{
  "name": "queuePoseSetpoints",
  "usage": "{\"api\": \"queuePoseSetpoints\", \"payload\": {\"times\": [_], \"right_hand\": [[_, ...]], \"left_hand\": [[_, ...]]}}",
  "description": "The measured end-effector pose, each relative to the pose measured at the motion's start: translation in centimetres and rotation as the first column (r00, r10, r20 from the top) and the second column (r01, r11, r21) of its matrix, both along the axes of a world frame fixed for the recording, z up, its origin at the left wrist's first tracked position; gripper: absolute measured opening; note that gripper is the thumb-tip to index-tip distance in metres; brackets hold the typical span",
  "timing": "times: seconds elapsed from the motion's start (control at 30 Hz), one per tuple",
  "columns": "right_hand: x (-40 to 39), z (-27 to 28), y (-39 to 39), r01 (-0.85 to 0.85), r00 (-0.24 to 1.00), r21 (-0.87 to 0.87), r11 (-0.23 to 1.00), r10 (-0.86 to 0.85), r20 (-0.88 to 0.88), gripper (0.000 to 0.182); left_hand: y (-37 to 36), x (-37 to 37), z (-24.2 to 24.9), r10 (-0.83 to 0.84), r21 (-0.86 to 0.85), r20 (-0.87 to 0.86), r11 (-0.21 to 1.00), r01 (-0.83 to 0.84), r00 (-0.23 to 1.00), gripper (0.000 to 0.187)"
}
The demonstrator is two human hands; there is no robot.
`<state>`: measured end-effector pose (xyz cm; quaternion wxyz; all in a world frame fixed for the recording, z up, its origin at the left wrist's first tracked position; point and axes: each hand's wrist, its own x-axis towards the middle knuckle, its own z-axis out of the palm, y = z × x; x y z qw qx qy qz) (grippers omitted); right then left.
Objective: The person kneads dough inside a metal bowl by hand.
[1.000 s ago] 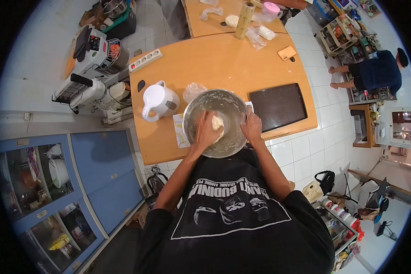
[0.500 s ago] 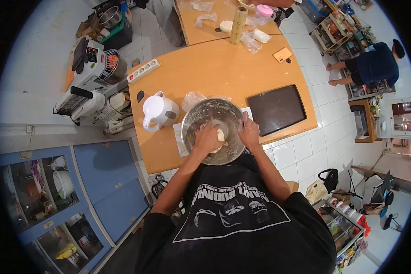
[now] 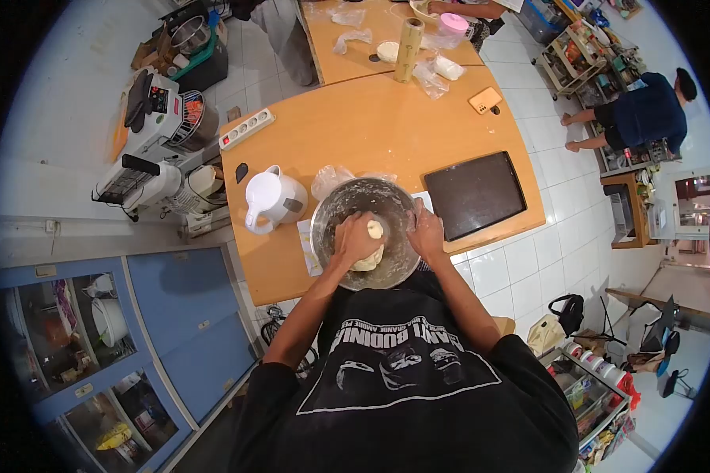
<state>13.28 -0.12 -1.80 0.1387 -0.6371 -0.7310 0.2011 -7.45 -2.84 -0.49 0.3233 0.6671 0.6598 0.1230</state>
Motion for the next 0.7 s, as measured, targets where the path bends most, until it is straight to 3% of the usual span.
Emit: {"api": "queuePoseSetpoints", "payload": {"times": [0.1, 0.17, 0.23, 0.3, 0.33, 0.4, 0.43, 0.5, 0.57, 0.7], "right_hand": [[0.3, -0.1, 0.5, 0.011, 1.0, -0.004, 1.0, -0.011, 0.019, 0.045], [0.5, -0.6, 0.2, 0.024, 1.0, -0.028, 0.999, -0.024, 0.02, 0.044], [0.4, -0.2, 0.0, 0.092, 0.995, -0.037, 0.995, -0.093, -0.046, 0.042], [0.3, 0.0, 0.2, 0.078, 0.996, -0.041, 0.996, -0.079, -0.029, 0.042], [0.3, 0.1, 0.2, 0.062, 0.998, -0.045, 0.997, -0.062, -0.011, 0.041], [0.4, 0.5, 0.7, 0.038, 0.999, -0.054, 0.998, -0.039, -0.015, 0.04], [0.4, 0.7, 0.7, 0.016, 1.0, -0.064, 0.998, -0.017, -0.019, 0.04], [0.6, 0.5, 0.4, 0.006, 0.999, -0.006, 1.0, -0.006, -0.043, 0.041], [0.5, 0.4, 0.4, -0.005, 0.997, 0.057, 0.998, 0.009, -0.071, 0.042], [0.4, 1.3, 0.7, 0.004, 1.0, -0.08, 0.997, -0.006, -0.024, 0.045]], "left_hand": [[-1.0, -0.2, 0.5, 0.057, 0.121, 0.134, 0.99, -0.073, 0.989, 0.047], [-2.6, 0.1, 0.1, 0.142, 0.239, 0.418, 0.936, -0.26, 0.897, 0.046], [-3.5, 0.5, 0.9, 0.17, 0.257, 0.442, 0.917, -0.306, 0.881, 0.05], [-3.8, 0.7, 1.8, 0.139, 0.27, 0.251, 0.94, -0.207, 0.958, 0.064], [-3.7, 0.7, 2.6, 0.141, 0.269, 0.251, 0.94, -0.209, 0.958, 0.064], [-3.1, 0.8, 4.1, 0.096, 0.179, 0.063, 0.978, -0.106, 0.993, 0.078], [-3.0, 0.9, 4.1, 0.097, 0.178, 0.063, 0.978, -0.107, 0.993, 0.078], [-2.7, 1.3, 4.2, 0.029, 0.025, -0.129, 0.999, -0.026, 0.991, 0.099], [-2.3, 1.9, 4.2, 0.034, 0.052, -0.18, 0.998, -0.026, 0.983, 0.098], [-1.2, 3.3, 2.5, 0.065, 0.167, -0.197, 0.985, -0.031, 0.978, 0.095]]}}
